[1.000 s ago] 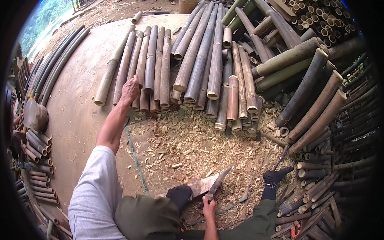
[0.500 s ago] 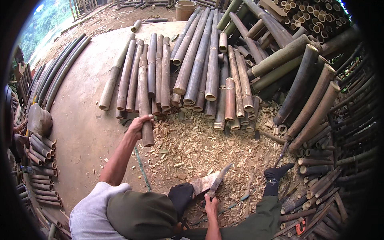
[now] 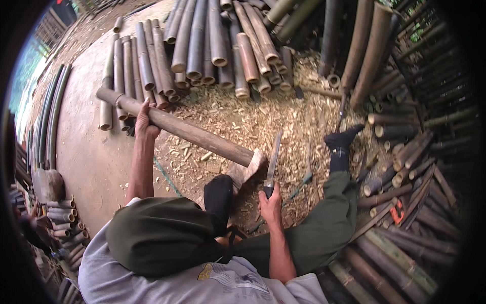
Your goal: The person sits on the ground and uses a knife to shave the outer layer off bamboo poles. They hold the pole with their left hand and scrape it with the knife in their right hand, creating wood shavings. The person repeatedly picks up new poles from a pile and shaves them.
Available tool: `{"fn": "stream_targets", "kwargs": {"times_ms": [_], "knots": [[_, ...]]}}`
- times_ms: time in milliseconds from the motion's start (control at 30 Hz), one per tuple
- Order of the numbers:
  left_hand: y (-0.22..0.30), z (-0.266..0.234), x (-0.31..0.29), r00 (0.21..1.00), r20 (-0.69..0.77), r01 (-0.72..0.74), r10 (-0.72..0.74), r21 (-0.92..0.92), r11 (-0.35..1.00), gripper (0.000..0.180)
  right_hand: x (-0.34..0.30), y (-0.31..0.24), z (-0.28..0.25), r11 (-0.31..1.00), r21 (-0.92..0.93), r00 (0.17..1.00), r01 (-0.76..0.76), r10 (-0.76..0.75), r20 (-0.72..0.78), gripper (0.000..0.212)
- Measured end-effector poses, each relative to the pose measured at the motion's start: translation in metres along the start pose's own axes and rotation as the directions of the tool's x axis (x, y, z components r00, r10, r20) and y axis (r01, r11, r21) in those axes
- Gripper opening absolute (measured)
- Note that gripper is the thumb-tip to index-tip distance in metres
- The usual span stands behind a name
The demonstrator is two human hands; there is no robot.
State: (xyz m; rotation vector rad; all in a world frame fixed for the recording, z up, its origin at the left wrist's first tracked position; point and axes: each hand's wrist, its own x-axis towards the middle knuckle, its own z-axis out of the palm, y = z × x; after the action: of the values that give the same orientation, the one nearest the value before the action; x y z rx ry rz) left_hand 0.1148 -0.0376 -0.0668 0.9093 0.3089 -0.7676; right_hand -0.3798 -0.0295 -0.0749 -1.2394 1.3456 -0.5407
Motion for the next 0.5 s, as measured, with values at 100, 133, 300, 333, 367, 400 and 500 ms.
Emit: {"fn": "stream_targets", "kwargs": {"times_ms": [100, 133, 300, 333, 367, 400, 500], "knots": [[-0.026, 0.014, -0.036, 0.993, 0.103, -0.050, 0.054, -0.039, 0.998, 0.031, -0.003, 0.017, -0.023, 0.981, -0.195, 1.000, -0.002, -0.005, -0.031, 0.030], [-0.031, 0.010, -0.044, 0.987, 0.112, -0.114, 0.112, 0.011, 0.993, 0.032, -0.006, 0.019, -0.024, 0.955, -0.291, 0.997, 0.050, -0.065, -0.043, 0.032], [-0.037, 0.011, -0.069, 0.958, 0.164, -0.255, 0.237, 0.100, 0.962, 0.042, -0.017, -0.009, -0.013, 0.831, -0.550, 0.994, 0.084, -0.107, -0.009, 0.038], [-0.035, 0.014, -0.068, 0.960, 0.127, -0.261, 0.250, 0.079, 0.962, 0.043, -0.016, -0.014, -0.011, 0.788, -0.610, 0.995, 0.088, -0.095, 0.021, 0.037], [-0.035, 0.016, -0.069, 0.977, 0.054, -0.212, 0.209, 0.082, 0.974, 0.042, -0.015, -0.011, -0.009, 0.780, -0.619, 0.995, 0.096, -0.097, 0.032, 0.036], [-0.034, 0.015, -0.068, 0.962, 0.018, -0.271, 0.272, 0.142, 0.952, 0.041, -0.014, -0.010, -0.007, 0.770, -0.628, 0.994, 0.109, -0.100, 0.050, 0.035], [-0.026, 0.007, -0.059, 0.916, -0.029, -0.375, 0.399, 0.282, 0.883, 0.037, -0.011, -0.017, -0.002, 0.767, -0.632, 0.993, 0.112, -0.072, 0.089, 0.037]]}}
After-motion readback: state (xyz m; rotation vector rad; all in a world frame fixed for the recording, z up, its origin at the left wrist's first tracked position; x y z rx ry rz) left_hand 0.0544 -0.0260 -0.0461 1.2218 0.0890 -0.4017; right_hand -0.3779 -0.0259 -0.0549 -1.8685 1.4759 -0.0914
